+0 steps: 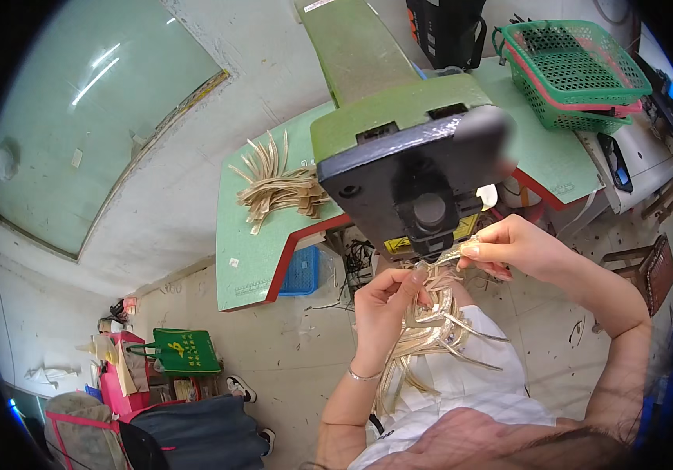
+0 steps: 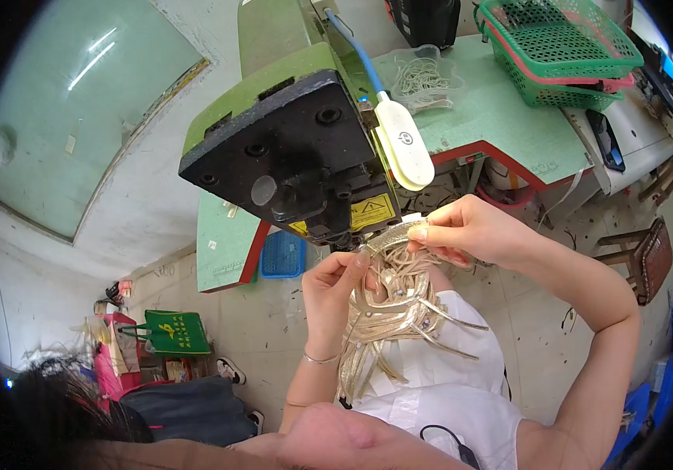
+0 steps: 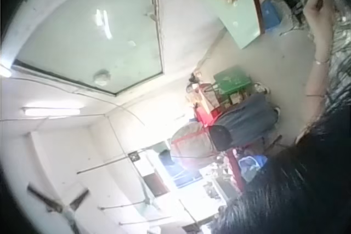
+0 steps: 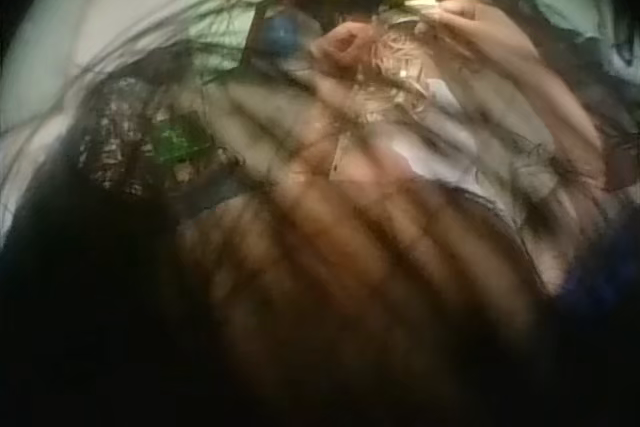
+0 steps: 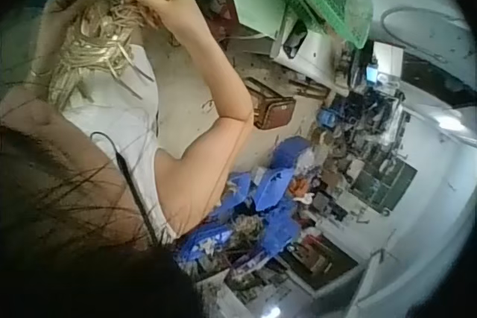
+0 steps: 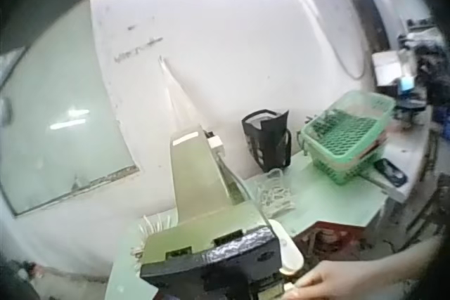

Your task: The person repeatedly feeds gold-colored flat cables into a green press machine, activates the press, and removes the processed cables. They handle the cables by hand, organizing them into a growing bundle while working at a green table in a workshop.

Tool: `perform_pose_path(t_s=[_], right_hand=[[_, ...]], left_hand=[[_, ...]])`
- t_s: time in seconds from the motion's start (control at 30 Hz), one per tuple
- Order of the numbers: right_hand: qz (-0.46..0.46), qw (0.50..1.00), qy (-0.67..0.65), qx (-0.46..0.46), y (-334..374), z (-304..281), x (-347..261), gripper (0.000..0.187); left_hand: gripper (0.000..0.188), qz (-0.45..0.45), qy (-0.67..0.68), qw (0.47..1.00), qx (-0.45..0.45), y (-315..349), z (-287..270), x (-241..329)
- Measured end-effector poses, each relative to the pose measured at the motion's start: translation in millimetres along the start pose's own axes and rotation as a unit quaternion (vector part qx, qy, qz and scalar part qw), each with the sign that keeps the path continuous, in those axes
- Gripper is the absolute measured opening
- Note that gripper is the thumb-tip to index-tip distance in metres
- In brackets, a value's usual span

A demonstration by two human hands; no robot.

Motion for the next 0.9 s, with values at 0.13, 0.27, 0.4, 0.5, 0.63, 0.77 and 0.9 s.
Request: perform_pose_path(t_s=[0.13,0.27,0.4,0.5,0.63,0.77,0.9], right_hand=[[-0.009,1.0,0.01,-0.001,1,1,-1,0.031],[-0.022,1.0,0.007,0.01,1,3,1,0.031],[-0.035,0.999,-0.005,0.02,3,1,3,0.03],[-0.04,0.999,-0.01,0.034,4,-2,4,0.029],[-0.045,0.998,-0.027,0.03,2,1,0,0.028],[-0.052,0.998,-0.029,0.022,2,4,-3,0.028],[-0.048,0.998,0.0,0.027,4,6,3,0.025]], left_hand=[[0.015,0.005,-0.002,1.0,0.023,5,0,-6],[0.014,0.02,0.02,0.999,0.024,7,1,-6],[0.015,-0.005,0.013,1.0,0.008,4,1,-5],[0.017,-0.033,0.031,0.999,-0.01,0,4,-10],[0.02,-0.067,0.134,0.989,-0.018,-1,4,-20],[0.019,-0.079,0.192,0.978,-0.009,3,5,-21],[0.016,-0.029,0.091,0.995,0.017,3,-2,-14]])
Point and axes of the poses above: each hand's wrist, its own y-axis away from the middle knuckle, its own z-axis out of the palm, x = y × z, the point moved 5 cm from there along -y, towards the middle knuckle, and after that the axes turned 4 degrees about x, right-handed, at the moved point
